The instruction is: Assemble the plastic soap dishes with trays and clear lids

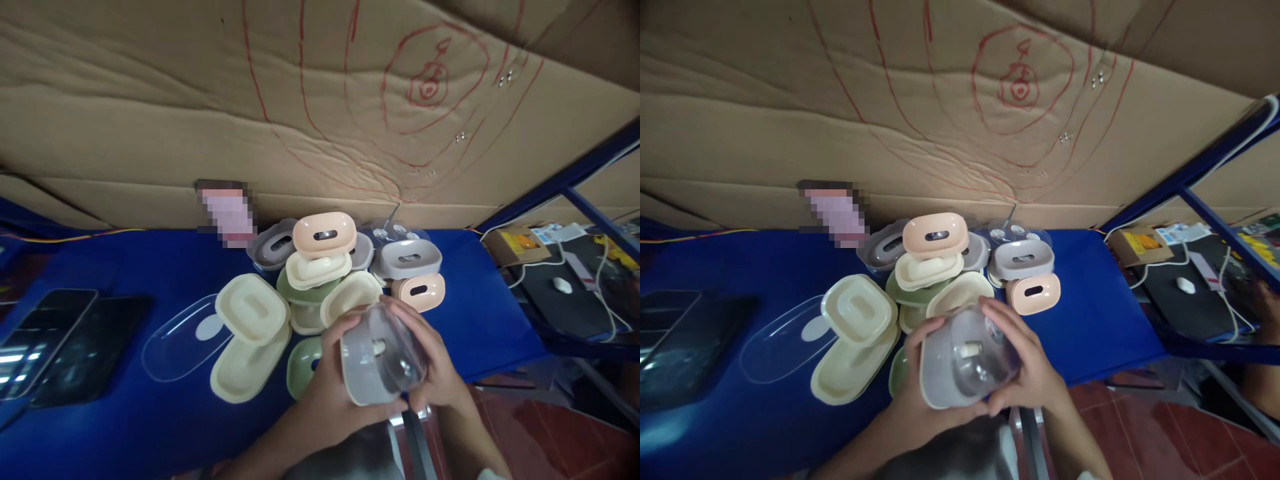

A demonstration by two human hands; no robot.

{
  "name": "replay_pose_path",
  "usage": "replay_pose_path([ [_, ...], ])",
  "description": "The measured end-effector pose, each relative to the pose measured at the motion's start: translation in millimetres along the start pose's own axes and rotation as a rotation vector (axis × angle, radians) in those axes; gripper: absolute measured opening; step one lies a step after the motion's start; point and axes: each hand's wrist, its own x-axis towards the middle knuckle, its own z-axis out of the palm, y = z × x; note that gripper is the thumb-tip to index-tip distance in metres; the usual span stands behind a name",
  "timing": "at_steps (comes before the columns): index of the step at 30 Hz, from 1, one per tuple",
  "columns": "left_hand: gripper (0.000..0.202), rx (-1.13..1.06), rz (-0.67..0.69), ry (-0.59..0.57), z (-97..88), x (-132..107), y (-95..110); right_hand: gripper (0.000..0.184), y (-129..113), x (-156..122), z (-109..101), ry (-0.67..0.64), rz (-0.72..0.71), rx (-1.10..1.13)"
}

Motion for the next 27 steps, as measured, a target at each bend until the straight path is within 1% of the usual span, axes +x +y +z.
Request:
replay_pose_path([
  [2, 0.102, 0.021, 0.012, 0.146, -10.3, -1.5, 0.1, 0.100, 16.1, 32.3, -9.5, 0.039, -0.017, -0.071],
  [4, 0.102, 0.055, 0.010, 0.243, -19.8, -5.2, 0.1, 0.091, 44.0, 63.8, -29.0, 0.118, 0.038, -0.281],
  [5, 0.102, 0.068, 0.004, 0.272, -23.2, -7.4, -0.3, 0.087, 58.3, 78.6, -39.4, 0.119, 0.067, -0.382],
  [7, 0.101, 0.081, -0.022, 0.307, -26.6, -11.8, -2.1, 0.081, 79.4, 103.4, -56.1, 0.044, 0.087, -0.502],
  [8, 0.102, 0.077, -0.035, 0.323, -26.7, -13.4, -3.3, 0.080, 83.5, 112.1, -61.1, 0.018, 0.079, -0.531],
  [9, 0.103, 0.070, -0.044, 0.340, -25.9, -14.4, -4.7, 0.078, 82.5, 117.4, -63.3, 0.017, 0.061, -0.548],
  [11, 0.105, 0.053, -0.058, 0.366, -23.0, -14.1, -7.2, 0.074, 65.9, 117.2, -58.9, 0.058, -0.021, -0.520],
  [12, 0.105, 0.041, -0.059, 0.377, -21.4, -12.9, -8.3, 0.074, 52.2, 112.6, -52.6, 0.042, -0.085, -0.467],
  [13, 0.106, 0.025, -0.055, 0.389, -20.0, -11.1, -9.3, 0.072, 36.7, 105.9, -44.4, -0.014, -0.154, -0.391],
  [15, 0.108, -0.014, -0.044, 0.414, -18.5, -6.7, -10.7, 0.073, 6.1, 90.4, -25.2, -0.260, -0.272, -0.193],
  [16, 0.110, -0.033, -0.038, 0.426, -18.5, -4.5, -11.2, 0.067, -6.6, 83.2, -15.9, -0.326, -0.298, -0.107],
  [17, 0.112, -0.049, -0.032, 0.435, -18.7, -2.5, -11.5, 0.057, -16.9, 77.1, -7.8, -0.358, -0.307, -0.040],
  [18, 0.114, -0.059, -0.030, 0.439, -19.1, -0.9, -11.5, 0.046, -24.5, 72.4, -1.3, -0.344, -0.302, -0.006],
  [19, 0.116, -0.065, -0.025, 0.439, -19.5, 0.3, -11.2, 0.039, -29.7, 68.8, 3.6, -0.306, -0.289, -0.002],
  [20, 0.117, -0.072, -0.016, 0.432, -19.8, 1.0, -10.7, 0.037, -33.0, 66.2, 6.9, -0.279, -0.276, -0.022],
  [22, 0.116, -0.091, 0.010, 0.428, -19.5, 0.9, -9.4, 0.044, -35.9, 63.1, 10.7, -0.287, -0.279, -0.111],
  [24, 0.112, -0.098, 0.031, 0.435, -18.7, -1.4, -9.3, 0.059, -37.0, 61.3, 12.8, -0.301, -0.315, -0.192],
  [25, 0.110, -0.089, 0.035, 0.447, -18.5, -3.3, -10.1, 0.061, -37.5, 60.5, 13.3, -0.293, -0.336, -0.204],
  [27, 0.110, -0.030, 0.061, 0.477, -18.9, -8.4, -13.6, 0.054, -38.2, 59.4, 12.1, -0.261, -0.342, -0.164],
])
